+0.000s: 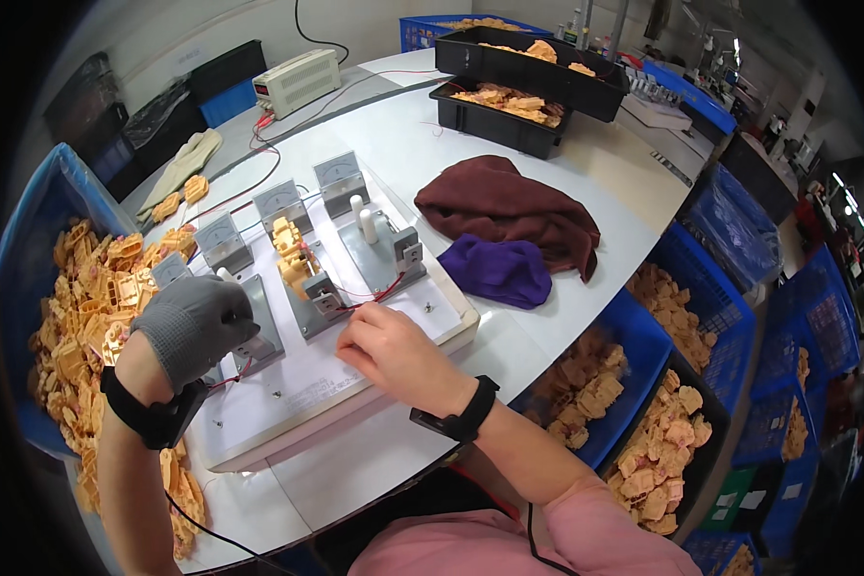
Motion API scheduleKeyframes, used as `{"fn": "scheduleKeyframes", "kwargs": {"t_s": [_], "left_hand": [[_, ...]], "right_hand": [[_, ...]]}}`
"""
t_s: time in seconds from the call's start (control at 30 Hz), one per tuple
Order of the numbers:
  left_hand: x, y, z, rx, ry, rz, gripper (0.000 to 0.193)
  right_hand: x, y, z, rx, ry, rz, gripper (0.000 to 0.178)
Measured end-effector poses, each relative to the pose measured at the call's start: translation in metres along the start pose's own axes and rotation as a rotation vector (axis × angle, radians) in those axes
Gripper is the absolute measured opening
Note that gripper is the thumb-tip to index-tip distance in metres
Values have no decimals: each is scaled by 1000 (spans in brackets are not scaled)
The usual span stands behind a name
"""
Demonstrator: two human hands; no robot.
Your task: Assembling and testing plastic toy components using a factory testing jig.
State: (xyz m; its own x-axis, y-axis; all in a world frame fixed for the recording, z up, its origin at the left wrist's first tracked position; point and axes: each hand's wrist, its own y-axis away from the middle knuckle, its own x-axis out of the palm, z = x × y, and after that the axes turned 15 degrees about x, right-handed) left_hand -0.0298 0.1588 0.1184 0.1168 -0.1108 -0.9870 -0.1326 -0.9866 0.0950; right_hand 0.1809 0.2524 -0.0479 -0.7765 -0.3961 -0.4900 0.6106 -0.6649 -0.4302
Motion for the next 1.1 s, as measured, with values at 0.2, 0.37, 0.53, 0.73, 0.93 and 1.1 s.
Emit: {"fn": "scheduleKeyframes", "kwargs": {"t_s": [0.2, 0.37, 0.53, 0.73, 0.93, 1.1], "left_hand": [[-2, 0, -1, -5, -1, 19, 14], [-1, 0, -1, -11, -15, 24, 17], [-1, 1, 0, -18, -22, 30, 18], [-2, -1, -2, -48, -8, 65, 19], [-2, 0, 0, -60, -25, 90, 19], [-3, -2, -3, -59, -38, 91, 18]], "right_hand": [[0, 1, 2, 41, -7, 40, 9], [-1, 0, 2, 41, -8, 42, 9], [-1, 0, 2, 24, 3, 22, 9], [-2, 0, 3, 26, 22, 34, 10], [-4, 0, 6, 35, 16, 47, 9], [-4, 0, 5, 26, 30, 42, 9]]}}
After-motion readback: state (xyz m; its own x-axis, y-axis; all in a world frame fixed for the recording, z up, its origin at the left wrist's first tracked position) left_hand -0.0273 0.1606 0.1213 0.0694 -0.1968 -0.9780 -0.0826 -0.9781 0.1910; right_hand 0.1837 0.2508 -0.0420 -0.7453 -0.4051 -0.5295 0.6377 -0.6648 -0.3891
